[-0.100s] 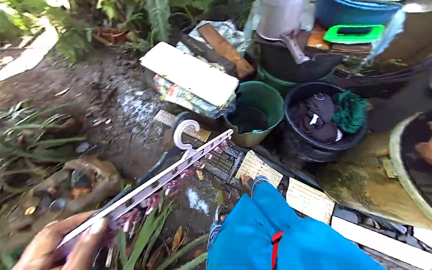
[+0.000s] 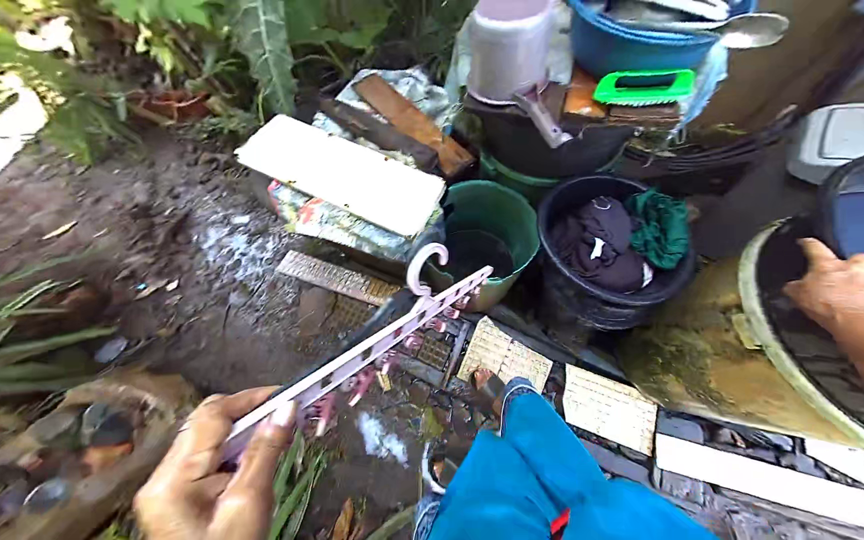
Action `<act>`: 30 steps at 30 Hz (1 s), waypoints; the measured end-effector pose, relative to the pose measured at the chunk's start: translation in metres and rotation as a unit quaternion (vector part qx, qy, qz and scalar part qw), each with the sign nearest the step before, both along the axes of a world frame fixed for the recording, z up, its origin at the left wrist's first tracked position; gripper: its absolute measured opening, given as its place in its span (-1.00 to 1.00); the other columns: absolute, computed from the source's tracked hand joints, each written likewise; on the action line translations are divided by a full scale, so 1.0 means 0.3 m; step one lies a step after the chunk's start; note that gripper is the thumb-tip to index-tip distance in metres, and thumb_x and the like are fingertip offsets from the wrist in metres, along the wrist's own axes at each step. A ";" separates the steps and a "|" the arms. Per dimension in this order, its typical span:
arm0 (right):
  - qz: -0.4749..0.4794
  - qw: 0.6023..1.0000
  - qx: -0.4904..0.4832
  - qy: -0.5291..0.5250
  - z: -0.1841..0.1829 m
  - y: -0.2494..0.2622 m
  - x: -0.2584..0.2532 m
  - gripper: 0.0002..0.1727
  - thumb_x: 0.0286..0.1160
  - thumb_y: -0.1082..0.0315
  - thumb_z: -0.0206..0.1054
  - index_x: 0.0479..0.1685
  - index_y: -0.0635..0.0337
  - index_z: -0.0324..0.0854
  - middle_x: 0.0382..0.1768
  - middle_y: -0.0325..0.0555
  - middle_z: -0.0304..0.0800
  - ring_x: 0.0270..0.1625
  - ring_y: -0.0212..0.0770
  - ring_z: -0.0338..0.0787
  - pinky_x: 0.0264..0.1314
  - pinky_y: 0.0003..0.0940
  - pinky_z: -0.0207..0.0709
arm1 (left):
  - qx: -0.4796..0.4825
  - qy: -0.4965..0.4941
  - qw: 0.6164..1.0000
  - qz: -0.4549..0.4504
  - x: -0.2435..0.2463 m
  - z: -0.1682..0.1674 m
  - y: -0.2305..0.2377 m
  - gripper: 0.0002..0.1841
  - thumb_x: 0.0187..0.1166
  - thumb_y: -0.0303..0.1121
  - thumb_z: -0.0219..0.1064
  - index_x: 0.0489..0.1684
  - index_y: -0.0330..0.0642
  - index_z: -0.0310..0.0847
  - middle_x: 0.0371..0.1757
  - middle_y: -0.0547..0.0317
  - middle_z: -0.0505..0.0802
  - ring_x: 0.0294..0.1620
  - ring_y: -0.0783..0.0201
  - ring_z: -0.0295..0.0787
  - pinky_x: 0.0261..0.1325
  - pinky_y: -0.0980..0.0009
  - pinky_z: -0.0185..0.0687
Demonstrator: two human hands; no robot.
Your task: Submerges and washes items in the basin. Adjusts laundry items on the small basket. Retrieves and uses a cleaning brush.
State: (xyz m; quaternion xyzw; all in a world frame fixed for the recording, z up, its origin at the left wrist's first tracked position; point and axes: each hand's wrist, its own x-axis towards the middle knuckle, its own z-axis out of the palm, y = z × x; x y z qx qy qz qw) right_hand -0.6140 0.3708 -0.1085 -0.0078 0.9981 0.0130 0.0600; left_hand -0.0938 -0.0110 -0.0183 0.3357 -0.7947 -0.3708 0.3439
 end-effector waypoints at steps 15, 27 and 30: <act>0.008 1.000 0.012 -0.022 0.022 -0.013 0.014 -0.12 0.38 0.54 0.43 0.81 -0.07 0.25 0.53 0.76 0.29 0.18 0.80 0.60 0.05 0.64 0.45 | 0.152 0.195 0.956 -0.157 -0.591 -0.156 0.068 -0.91 0.54 -0.30 0.42 -0.15 0.10 0.84 -0.21 0.61 0.88 -0.24 0.67 0.79 -0.17 0.73 0.73; -0.004 1.000 -0.016 -0.024 0.038 -0.025 0.028 -0.18 0.37 0.65 0.33 0.76 -0.02 0.35 0.49 0.72 0.36 0.11 0.75 0.67 -0.04 0.59 0.50 | 0.312 0.270 0.884 -0.221 -0.961 -0.215 0.172 -0.89 0.50 -0.35 0.46 -0.14 0.04 0.89 -0.22 0.45 0.91 -0.25 0.60 0.84 -0.15 0.65 0.79; -0.011 1.000 -0.004 -0.025 0.038 -0.028 0.028 -0.17 0.37 0.63 0.35 0.76 -0.05 0.35 0.52 0.67 0.35 0.10 0.71 0.70 -0.04 0.55 0.53 | 0.369 0.285 0.857 -0.217 -1.032 -0.238 0.218 -0.87 0.49 -0.48 0.41 -0.20 -0.04 0.87 -0.26 0.41 0.92 -0.28 0.58 0.85 -0.17 0.61 0.81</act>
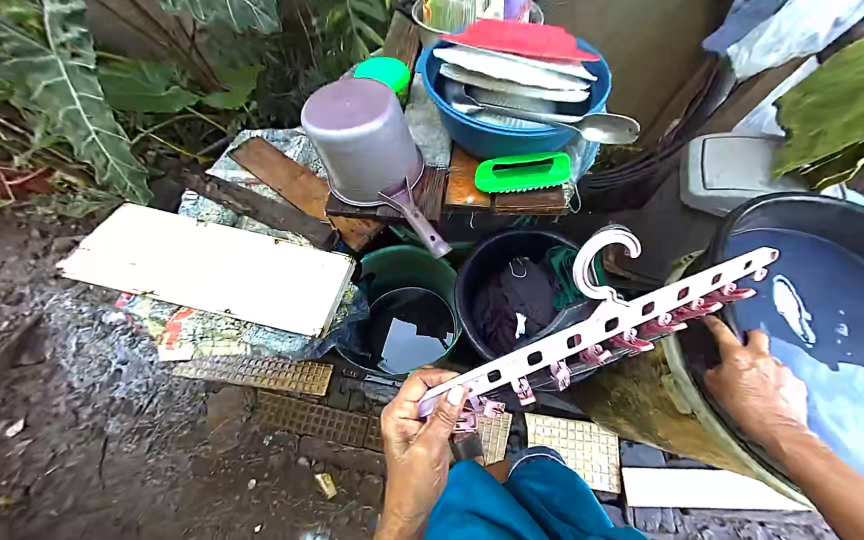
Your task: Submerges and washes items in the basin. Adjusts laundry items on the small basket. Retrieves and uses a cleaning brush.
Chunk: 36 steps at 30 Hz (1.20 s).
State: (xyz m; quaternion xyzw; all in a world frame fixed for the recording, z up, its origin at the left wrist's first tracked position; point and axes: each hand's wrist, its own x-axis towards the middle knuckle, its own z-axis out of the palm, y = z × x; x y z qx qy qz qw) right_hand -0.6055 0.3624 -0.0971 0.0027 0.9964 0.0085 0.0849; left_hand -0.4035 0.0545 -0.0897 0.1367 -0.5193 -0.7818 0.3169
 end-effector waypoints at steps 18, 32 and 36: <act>-0.044 0.997 -0.062 0.008 -0.042 -0.003 -0.002 -0.24 0.31 0.59 0.44 0.63 -0.06 0.50 0.42 0.50 0.48 0.15 0.56 0.71 -0.10 0.42 0.62 | -0.099 0.003 0.992 -0.077 -0.377 0.205 0.160 -0.80 0.52 -0.69 0.25 -0.22 -0.17 0.71 -0.40 0.45 0.83 -0.37 0.59 0.77 -0.21 0.61 0.75; -0.072 0.994 -0.084 -0.023 0.027 -0.040 0.041 -0.55 0.72 0.38 0.18 0.57 0.12 0.54 0.42 0.48 0.53 0.30 0.54 0.66 0.08 0.41 0.55 | -0.340 -0.012 0.873 -0.349 -0.632 0.297 0.549 -0.19 0.40 -0.26 0.60 0.63 -0.42 0.30 0.35 -0.34 0.63 0.33 -0.08 0.61 0.39 0.06 0.56; -0.051 0.995 -0.084 0.006 0.000 -0.023 0.029 -0.49 0.61 0.44 0.25 0.58 0.08 0.54 0.42 0.60 0.50 0.23 0.64 0.66 0.00 0.52 0.54 | -0.352 -0.070 0.843 -0.400 -0.597 0.159 0.439 -0.09 0.43 -0.28 0.58 0.78 -0.39 0.12 0.44 -0.37 0.61 0.37 -0.10 0.62 0.40 0.05 0.57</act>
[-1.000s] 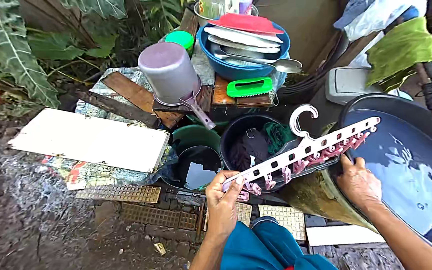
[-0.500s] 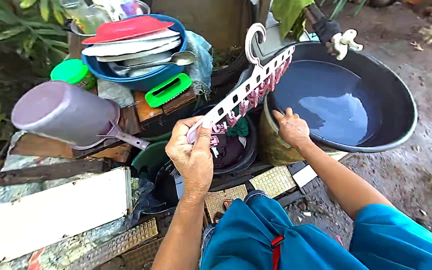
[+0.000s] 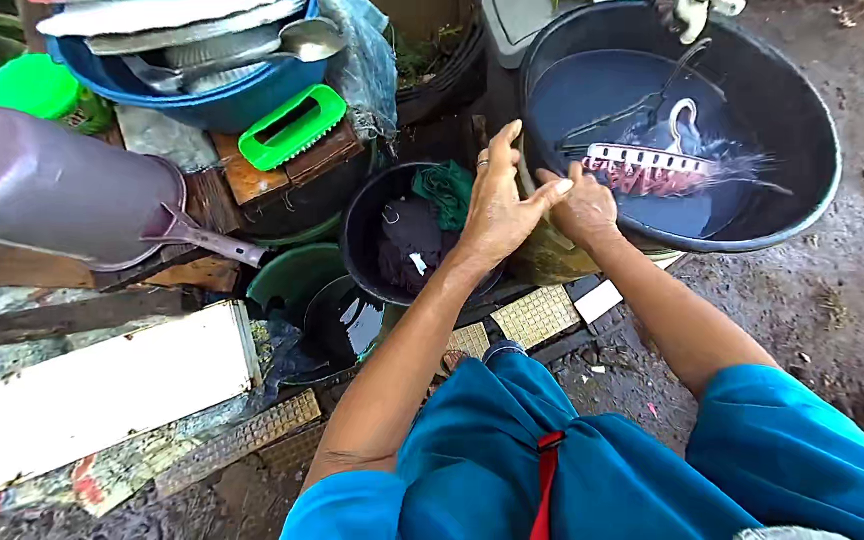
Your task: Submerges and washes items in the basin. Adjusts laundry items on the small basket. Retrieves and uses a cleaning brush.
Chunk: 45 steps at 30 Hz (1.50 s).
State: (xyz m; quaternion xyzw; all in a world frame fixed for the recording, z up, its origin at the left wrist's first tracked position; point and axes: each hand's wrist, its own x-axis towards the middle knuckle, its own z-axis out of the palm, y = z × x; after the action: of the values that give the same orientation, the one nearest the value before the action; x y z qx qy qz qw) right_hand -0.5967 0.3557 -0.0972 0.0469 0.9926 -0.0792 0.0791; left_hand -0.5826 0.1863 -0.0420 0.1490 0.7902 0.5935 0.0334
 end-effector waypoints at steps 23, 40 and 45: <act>0.015 0.997 0.068 0.028 -0.036 0.017 -0.023 -0.32 0.54 0.45 0.16 0.70 -0.29 0.44 0.37 0.53 0.52 0.13 0.54 0.73 -0.12 0.38 0.56 | -0.414 -0.270 0.869 0.000 0.248 -0.695 -0.457 -0.21 0.57 -0.09 0.46 0.73 -0.33 0.25 0.89 -0.28 0.05 0.93 -0.32 -0.47 0.74 -0.46 -0.27; -0.235 0.936 -0.210 -0.154 -0.128 0.437 -0.190 -0.28 0.83 -0.16 -0.03 0.64 0.29 0.36 0.34 0.54 0.59 0.27 0.48 0.69 0.22 0.46 0.49 | -0.444 -0.282 0.850 0.010 0.241 -0.652 -0.426 -0.04 0.26 -0.13 0.70 0.66 -0.43 0.28 0.87 -0.44 -0.07 0.91 -0.41 -0.45 0.71 -0.36 -0.02; -0.202 0.958 -0.130 -0.157 -0.170 0.551 -0.221 -0.23 0.79 -0.17 0.03 0.68 0.32 0.30 0.46 0.59 0.51 0.53 0.57 0.50 0.44 0.59 0.28 | -0.447 -0.252 0.858 0.037 0.256 -0.665 -0.415 -0.07 0.19 -0.17 0.73 0.58 -0.47 0.36 0.85 -0.47 0.01 0.90 -0.42 -0.36 0.68 -0.37 0.04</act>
State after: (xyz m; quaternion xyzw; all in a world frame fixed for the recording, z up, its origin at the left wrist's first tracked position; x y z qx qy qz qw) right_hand -0.6630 0.5211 -0.1482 0.2472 0.9188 -0.2137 0.2215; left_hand -0.5057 0.0619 -0.2415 -0.0663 0.9400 0.1946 0.2722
